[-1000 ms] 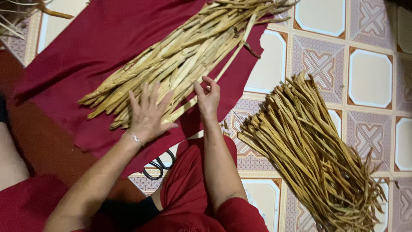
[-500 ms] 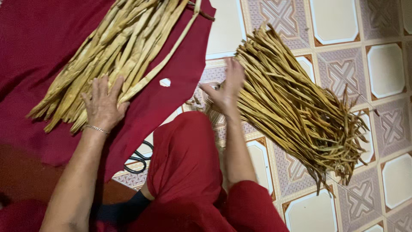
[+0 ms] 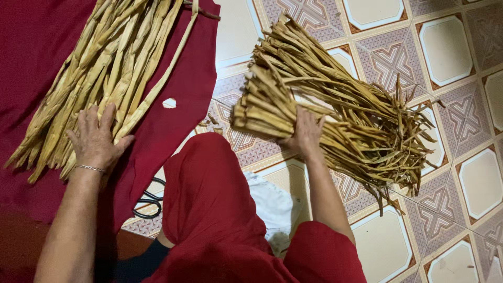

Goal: The person sits on the floor and uses scissors to cut dried plant stalks into short pieces. They gather the cut pieces into a bundle, place them on a red cloth, and arrange them neatly.

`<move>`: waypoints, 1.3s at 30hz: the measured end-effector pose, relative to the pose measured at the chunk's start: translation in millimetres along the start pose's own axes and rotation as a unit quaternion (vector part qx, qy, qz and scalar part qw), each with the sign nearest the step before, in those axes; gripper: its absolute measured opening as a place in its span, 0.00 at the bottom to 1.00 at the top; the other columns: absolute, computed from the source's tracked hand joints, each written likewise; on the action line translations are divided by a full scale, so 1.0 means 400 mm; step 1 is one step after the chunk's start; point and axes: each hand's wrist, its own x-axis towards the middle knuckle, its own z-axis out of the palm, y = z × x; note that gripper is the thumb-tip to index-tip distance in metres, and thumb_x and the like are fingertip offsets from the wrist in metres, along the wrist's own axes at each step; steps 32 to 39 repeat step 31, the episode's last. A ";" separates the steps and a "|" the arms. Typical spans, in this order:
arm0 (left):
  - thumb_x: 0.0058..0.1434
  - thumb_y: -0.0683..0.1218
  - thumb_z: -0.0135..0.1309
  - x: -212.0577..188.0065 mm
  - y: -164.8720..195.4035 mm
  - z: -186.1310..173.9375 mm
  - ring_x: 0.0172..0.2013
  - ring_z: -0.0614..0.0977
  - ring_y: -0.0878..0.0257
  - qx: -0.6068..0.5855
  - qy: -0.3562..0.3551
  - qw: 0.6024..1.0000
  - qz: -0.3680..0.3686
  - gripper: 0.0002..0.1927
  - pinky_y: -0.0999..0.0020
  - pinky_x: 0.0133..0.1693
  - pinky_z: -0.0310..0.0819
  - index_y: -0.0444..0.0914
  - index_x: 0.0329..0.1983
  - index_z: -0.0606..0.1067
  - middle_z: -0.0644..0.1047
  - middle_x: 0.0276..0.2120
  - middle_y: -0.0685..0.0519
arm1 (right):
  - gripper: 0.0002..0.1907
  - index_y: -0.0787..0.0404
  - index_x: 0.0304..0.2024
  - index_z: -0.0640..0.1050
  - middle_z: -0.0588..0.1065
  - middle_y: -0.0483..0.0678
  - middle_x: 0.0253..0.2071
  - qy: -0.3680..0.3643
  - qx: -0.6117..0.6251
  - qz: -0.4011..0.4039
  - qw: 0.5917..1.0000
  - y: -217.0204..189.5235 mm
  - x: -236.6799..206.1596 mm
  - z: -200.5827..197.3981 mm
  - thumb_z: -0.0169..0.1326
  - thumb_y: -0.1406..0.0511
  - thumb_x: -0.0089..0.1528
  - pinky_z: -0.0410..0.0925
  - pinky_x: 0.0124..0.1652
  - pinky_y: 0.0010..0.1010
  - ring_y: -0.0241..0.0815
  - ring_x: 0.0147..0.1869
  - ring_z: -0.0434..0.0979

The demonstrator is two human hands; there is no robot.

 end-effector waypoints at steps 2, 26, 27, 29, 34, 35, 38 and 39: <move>0.47 0.67 0.63 0.015 0.017 -0.034 0.75 0.44 0.43 -0.019 -0.059 0.997 -0.044 0.55 0.22 0.64 0.36 0.57 0.76 0.52 0.45 0.76 0.43 | 0.67 0.58 0.74 0.54 0.67 0.55 0.64 0.061 0.006 -0.031 0.998 0.012 -0.039 0.055 0.77 0.52 0.40 0.41 0.73 0.62 0.54 0.70 0.63; 0.34 0.76 0.69 0.022 0.931 0.082 0.70 0.55 0.43 0.067 -0.170 0.905 0.384 0.69 0.28 0.66 0.32 0.45 0.74 0.52 0.59 0.68 0.40 | 0.66 0.50 0.73 0.56 0.50 0.53 0.76 0.033 0.208 -0.137 0.968 0.067 0.000 -0.141 0.71 0.43 0.38 0.35 0.71 0.61 0.53 0.79 0.43; 0.33 0.75 0.70 0.010 0.927 0.081 0.69 0.57 0.42 0.087 -0.150 0.905 0.389 0.71 0.25 0.65 0.34 0.44 0.75 0.51 0.60 0.68 0.40 | 0.62 0.53 0.73 0.55 0.49 0.54 0.77 0.088 0.177 -0.149 0.969 0.070 0.054 -0.141 0.65 0.38 0.44 0.33 0.70 0.64 0.54 0.80 0.43; 0.34 0.74 0.71 -0.001 0.930 0.070 0.68 0.58 0.41 0.127 -0.134 0.899 0.397 0.73 0.23 0.64 0.35 0.43 0.77 0.49 0.60 0.68 0.38 | 0.56 0.55 0.76 0.54 0.50 0.54 0.79 0.143 0.119 -0.145 0.972 0.070 0.138 -0.114 0.50 0.33 0.56 0.30 0.71 0.67 0.55 0.83 0.42; 0.37 0.72 0.71 -0.016 0.938 0.056 0.69 0.58 0.40 0.169 -0.143 0.888 0.402 0.75 0.22 0.64 0.35 0.43 0.80 0.45 0.59 0.68 0.37 | 0.50 0.53 0.79 0.54 0.51 0.49 0.82 0.143 0.066 -0.114 0.981 0.065 0.194 -0.059 0.34 0.32 0.66 0.28 0.76 0.67 0.55 0.87 0.40; 0.37 0.72 0.71 -0.016 0.938 0.056 0.69 0.58 0.40 0.169 -0.143 0.888 0.402 0.75 0.22 0.64 0.35 0.43 0.80 0.45 0.59 0.68 0.37 | 0.50 0.53 0.79 0.54 0.51 0.49 0.82 0.143 0.066 -0.114 0.981 0.065 0.194 -0.059 0.34 0.32 0.66 0.28 0.76 0.67 0.55 0.87 0.40; 0.37 0.72 0.71 -0.016 0.938 0.056 0.69 0.58 0.40 0.169 -0.143 0.888 0.402 0.75 0.22 0.64 0.35 0.43 0.80 0.45 0.59 0.68 0.37 | 0.50 0.53 0.79 0.54 0.51 0.49 0.82 0.143 0.066 -0.114 0.981 0.065 0.194 -0.059 0.34 0.32 0.66 0.28 0.76 0.67 0.55 0.87 0.40; 0.37 0.72 0.71 -0.016 0.938 0.056 0.69 0.58 0.40 0.169 -0.143 0.888 0.402 0.75 0.22 0.64 0.35 0.43 0.80 0.45 0.59 0.68 0.37 | 0.50 0.53 0.79 0.54 0.51 0.49 0.82 0.143 0.066 -0.114 0.981 0.065 0.194 -0.059 0.34 0.32 0.66 0.28 0.76 0.67 0.55 0.87 0.40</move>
